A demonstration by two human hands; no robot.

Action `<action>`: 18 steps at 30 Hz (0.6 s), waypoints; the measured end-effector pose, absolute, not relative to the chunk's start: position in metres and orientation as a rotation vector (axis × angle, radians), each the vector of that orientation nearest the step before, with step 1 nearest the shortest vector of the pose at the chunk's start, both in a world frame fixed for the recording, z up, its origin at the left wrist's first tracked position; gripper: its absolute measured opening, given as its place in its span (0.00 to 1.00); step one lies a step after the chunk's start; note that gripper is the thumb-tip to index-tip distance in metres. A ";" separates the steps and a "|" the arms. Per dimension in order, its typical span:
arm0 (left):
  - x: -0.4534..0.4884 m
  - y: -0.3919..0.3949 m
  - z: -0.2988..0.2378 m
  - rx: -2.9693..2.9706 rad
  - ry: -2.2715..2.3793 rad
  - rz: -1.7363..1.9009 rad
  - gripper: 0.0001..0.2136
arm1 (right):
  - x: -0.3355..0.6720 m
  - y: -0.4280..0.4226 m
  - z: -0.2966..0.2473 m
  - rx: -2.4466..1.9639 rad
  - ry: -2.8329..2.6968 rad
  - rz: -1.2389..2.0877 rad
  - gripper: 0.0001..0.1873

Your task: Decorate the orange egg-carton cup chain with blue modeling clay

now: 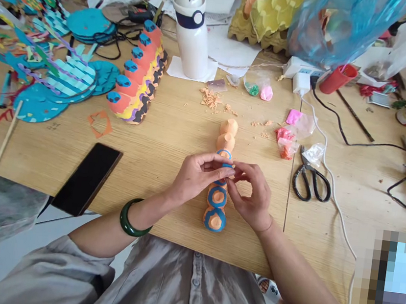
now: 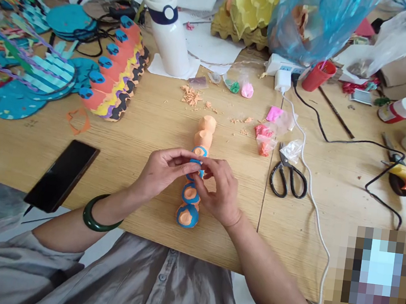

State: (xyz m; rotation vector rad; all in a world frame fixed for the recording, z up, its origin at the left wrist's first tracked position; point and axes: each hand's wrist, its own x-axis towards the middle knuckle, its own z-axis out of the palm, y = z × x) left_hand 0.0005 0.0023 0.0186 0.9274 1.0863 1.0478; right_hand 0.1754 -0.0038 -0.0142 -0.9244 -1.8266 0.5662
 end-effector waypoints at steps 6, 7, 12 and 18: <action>0.000 0.004 0.017 0.970 1.046 1.027 0.16 | 0.176 -0.003 -0.013 -0.943 -1.776 0.580 0.11; 0.000 0.004 0.017 0.973 1.028 1.043 0.17 | 0.176 -0.003 -0.013 -0.952 -1.756 0.591 0.10; -0.001 0.004 0.015 1.030 1.057 1.084 0.14 | 0.175 -0.004 -0.016 -0.976 -1.707 0.638 0.14; -0.001 0.003 0.013 1.021 1.051 1.069 0.14 | 0.175 -0.004 -0.017 -0.908 -1.739 0.578 0.15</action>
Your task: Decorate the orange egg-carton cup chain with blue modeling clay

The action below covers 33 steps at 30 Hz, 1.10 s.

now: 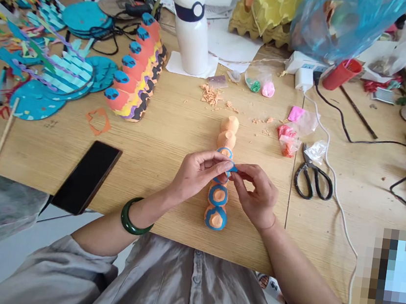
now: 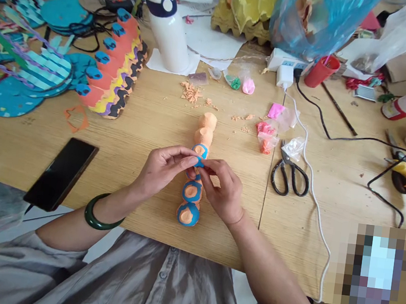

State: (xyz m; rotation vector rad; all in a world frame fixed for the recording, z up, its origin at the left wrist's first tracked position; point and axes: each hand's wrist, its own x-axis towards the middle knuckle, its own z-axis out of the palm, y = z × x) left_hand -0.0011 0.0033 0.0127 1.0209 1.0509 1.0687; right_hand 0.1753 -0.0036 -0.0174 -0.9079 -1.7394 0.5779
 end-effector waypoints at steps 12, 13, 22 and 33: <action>0.002 0.002 0.010 0.984 1.033 1.099 0.14 | 0.176 -0.004 -0.017 -0.918 -1.695 0.675 0.10; 0.002 0.002 0.010 0.985 1.033 1.098 0.13 | 0.176 -0.004 -0.016 -0.929 -1.692 0.679 0.09; 0.000 0.002 0.012 0.990 1.056 1.082 0.14 | 0.179 -0.003 -0.015 -0.870 -1.733 0.692 0.10; 0.001 0.003 0.015 0.961 1.084 1.090 0.17 | 0.179 -0.002 -0.013 -0.867 -1.755 0.648 0.10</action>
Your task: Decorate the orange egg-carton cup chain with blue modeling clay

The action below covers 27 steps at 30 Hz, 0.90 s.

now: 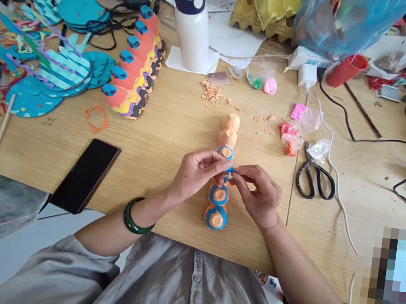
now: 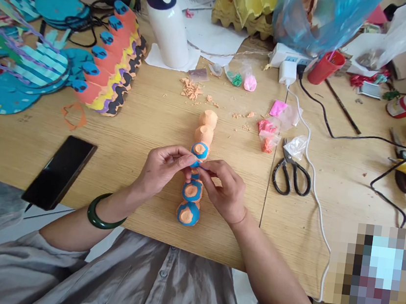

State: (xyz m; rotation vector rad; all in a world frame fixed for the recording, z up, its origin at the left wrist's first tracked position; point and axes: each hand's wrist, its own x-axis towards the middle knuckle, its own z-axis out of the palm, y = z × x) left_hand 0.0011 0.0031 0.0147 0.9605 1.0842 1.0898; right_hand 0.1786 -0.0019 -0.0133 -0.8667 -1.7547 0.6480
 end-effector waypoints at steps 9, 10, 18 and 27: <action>0.000 0.003 0.012 0.967 1.107 1.078 0.17 | 0.178 -0.003 -0.015 -0.906 -1.723 0.702 0.06; 0.000 0.003 0.013 0.966 1.113 1.075 0.17 | 0.178 -0.003 -0.015 -0.919 -1.720 0.710 0.07; -0.002 0.003 0.009 0.990 1.112 1.082 0.17 | 0.179 -0.001 -0.016 -0.906 -1.776 0.657 0.10; -0.001 0.003 0.011 1.003 1.117 1.100 0.17 | 0.178 0.000 -0.015 -0.900 -1.788 0.590 0.11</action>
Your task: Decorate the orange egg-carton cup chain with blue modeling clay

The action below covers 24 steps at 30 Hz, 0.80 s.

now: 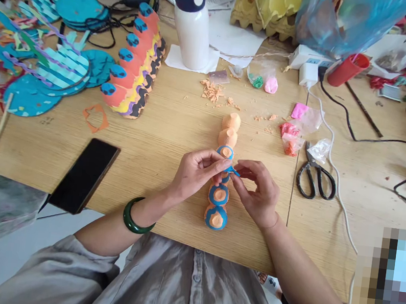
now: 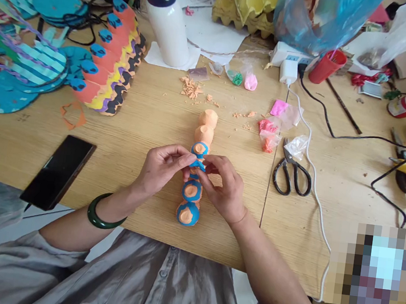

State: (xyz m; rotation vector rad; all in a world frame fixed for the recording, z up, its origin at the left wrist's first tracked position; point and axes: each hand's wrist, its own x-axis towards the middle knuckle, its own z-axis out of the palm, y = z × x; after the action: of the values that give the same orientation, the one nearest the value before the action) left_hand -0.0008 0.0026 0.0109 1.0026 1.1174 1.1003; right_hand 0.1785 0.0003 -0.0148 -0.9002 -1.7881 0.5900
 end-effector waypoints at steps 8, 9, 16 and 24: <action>-0.003 0.005 0.004 0.981 1.153 1.186 0.13 | 0.176 0.000 -0.014 -1.067 -1.229 1.043 0.09; -0.003 0.007 0.002 0.946 1.147 1.195 0.13 | 0.176 0.002 -0.015 -1.082 -1.133 1.082 0.11; -0.004 0.015 -0.003 0.617 1.006 1.221 0.14 | 0.177 0.011 -0.019 -1.131 -1.019 1.239 0.16; -0.010 0.020 0.001 0.621 1.065 1.295 0.16 | 0.179 0.017 -0.019 -1.084 -0.894 1.387 0.15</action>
State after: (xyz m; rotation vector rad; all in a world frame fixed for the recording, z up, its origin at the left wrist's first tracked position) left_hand -0.0103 0.0200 0.0010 0.6214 1.0652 1.2953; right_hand 0.1787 0.0167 -0.0190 -1.0842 -0.8941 1.3871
